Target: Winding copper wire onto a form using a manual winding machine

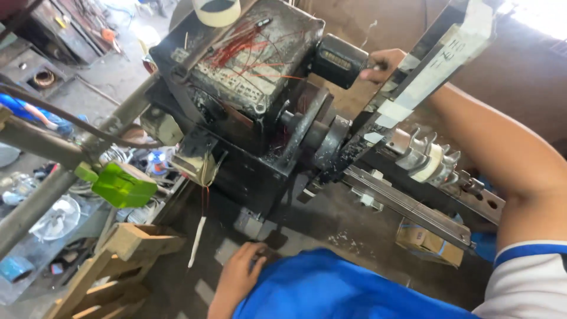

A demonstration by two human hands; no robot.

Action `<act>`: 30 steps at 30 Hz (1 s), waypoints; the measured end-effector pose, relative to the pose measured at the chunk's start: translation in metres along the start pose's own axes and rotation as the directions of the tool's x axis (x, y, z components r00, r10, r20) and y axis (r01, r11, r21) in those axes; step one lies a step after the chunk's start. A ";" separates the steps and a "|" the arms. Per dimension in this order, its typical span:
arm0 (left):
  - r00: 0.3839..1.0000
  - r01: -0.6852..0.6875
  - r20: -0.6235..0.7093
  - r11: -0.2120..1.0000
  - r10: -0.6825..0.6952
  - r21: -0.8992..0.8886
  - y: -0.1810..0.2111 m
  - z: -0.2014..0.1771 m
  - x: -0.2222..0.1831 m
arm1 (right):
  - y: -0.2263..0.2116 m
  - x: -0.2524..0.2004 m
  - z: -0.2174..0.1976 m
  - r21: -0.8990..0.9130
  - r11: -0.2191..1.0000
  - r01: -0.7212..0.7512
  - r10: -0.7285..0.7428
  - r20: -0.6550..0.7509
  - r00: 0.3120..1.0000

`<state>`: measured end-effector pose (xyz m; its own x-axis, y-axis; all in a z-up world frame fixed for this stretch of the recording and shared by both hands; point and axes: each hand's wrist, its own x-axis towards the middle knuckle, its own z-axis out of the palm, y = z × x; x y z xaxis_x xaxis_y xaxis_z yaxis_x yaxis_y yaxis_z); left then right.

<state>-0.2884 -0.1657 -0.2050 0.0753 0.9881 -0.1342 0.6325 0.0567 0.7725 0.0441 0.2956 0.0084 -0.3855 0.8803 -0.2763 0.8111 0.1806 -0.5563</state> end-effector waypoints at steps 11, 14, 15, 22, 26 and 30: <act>0.979 0.061 -0.192 0.997 -0.071 -0.056 -0.043 -0.047 0.022 | 0.028 -0.008 0.005 0.124 0.992 0.019 -0.030 0.094 0.995; 0.946 0.011 -0.325 1.000 -0.011 -0.001 -0.085 -0.052 0.048 | 0.029 -0.016 0.007 -0.231 0.904 0.360 -0.407 -0.209 0.889; 0.947 0.010 -0.322 1.000 -0.009 0.000 -0.096 -0.050 0.059 | 0.033 -0.009 0.004 -0.230 0.906 0.357 -0.404 -0.211 0.890; 0.842 0.286 -0.341 0.881 -0.419 -0.376 -0.151 -0.063 0.136 | -0.041 -0.032 -0.018 -0.123 0.987 -0.103 0.091 -0.098 0.991; 0.718 0.275 -0.401 0.761 -0.569 -0.588 -0.186 -0.051 0.171 | 0.012 0.001 -0.007 -0.120 0.993 0.017 -0.016 0.010 1.000; 0.635 0.519 -0.351 0.716 -0.688 -0.467 -0.150 -0.081 0.184 | 0.033 0.024 0.008 -0.588 0.784 0.198 -0.372 -0.191 0.908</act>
<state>-0.4316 0.0194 -0.2952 -0.6582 0.6383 -0.3991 0.1322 0.6199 0.7734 0.0582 0.3196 -0.0232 -0.5682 0.8160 0.1059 0.8185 0.5738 -0.0297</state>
